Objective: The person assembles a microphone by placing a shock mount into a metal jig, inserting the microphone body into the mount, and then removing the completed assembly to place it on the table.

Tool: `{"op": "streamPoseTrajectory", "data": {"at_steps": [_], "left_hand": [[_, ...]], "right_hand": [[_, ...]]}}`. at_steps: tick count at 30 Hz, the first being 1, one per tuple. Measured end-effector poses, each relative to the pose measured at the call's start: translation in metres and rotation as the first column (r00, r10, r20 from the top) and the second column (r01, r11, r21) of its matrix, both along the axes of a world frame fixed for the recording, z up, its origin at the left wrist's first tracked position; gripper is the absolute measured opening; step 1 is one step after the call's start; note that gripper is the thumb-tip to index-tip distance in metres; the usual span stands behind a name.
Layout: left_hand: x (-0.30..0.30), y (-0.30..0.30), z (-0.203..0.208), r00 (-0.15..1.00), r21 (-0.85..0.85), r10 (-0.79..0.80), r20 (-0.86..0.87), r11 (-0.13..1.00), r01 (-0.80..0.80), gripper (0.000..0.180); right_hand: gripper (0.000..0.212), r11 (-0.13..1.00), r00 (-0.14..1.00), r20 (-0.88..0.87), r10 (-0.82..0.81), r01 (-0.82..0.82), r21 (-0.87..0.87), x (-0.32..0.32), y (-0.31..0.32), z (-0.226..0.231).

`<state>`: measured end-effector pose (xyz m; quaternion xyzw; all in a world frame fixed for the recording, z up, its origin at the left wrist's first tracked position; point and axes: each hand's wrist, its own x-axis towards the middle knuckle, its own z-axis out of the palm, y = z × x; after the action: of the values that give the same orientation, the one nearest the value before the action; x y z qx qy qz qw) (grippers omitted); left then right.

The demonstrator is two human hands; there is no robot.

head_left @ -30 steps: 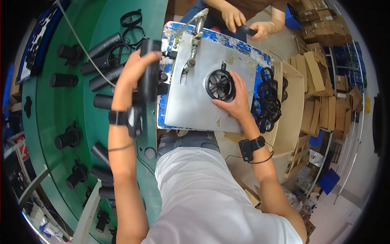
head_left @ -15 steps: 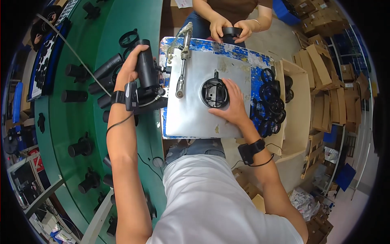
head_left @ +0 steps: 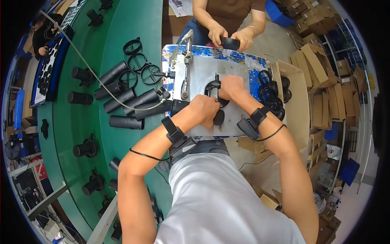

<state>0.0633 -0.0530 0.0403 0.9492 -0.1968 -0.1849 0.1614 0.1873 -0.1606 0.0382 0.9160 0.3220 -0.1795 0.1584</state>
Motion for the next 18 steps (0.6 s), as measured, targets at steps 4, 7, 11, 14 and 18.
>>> {"op": "streamPoseTrajectory", "data": {"at_steps": [4,7,11,14,18], "left_hand": [[-0.007,-0.004,-0.010,0.999,0.062,0.030,0.023,0.998,-0.031,0.052],[-0.017,0.008,-0.005,0.998,0.008,-0.003,0.064,1.000,0.003,0.048],[-0.017,-0.005,-0.007,0.998,0.068,0.054,0.023,0.996,-0.056,0.046],[-0.028,-0.003,-0.009,0.988,-0.001,0.097,0.121,0.995,-0.098,0.048],[-0.027,-0.010,0.004,0.995,0.060,0.100,0.011,0.993,-0.101,0.048]], "right_hand": [[0.029,0.996,0.999,0.029,0.027,-0.029,0.089,0.003,-0.010,-0.004],[0.025,0.997,0.997,0.068,0.021,-0.026,0.066,0.001,-0.006,-0.001],[0.023,0.996,0.994,0.099,0.039,-0.047,0.081,-0.002,-0.007,0.003],[0.023,0.988,0.994,0.109,-0.011,-0.006,0.157,-0.001,-0.014,-0.002],[0.026,0.987,0.993,0.108,-0.050,0.032,0.160,-0.003,-0.018,0.000]]}}
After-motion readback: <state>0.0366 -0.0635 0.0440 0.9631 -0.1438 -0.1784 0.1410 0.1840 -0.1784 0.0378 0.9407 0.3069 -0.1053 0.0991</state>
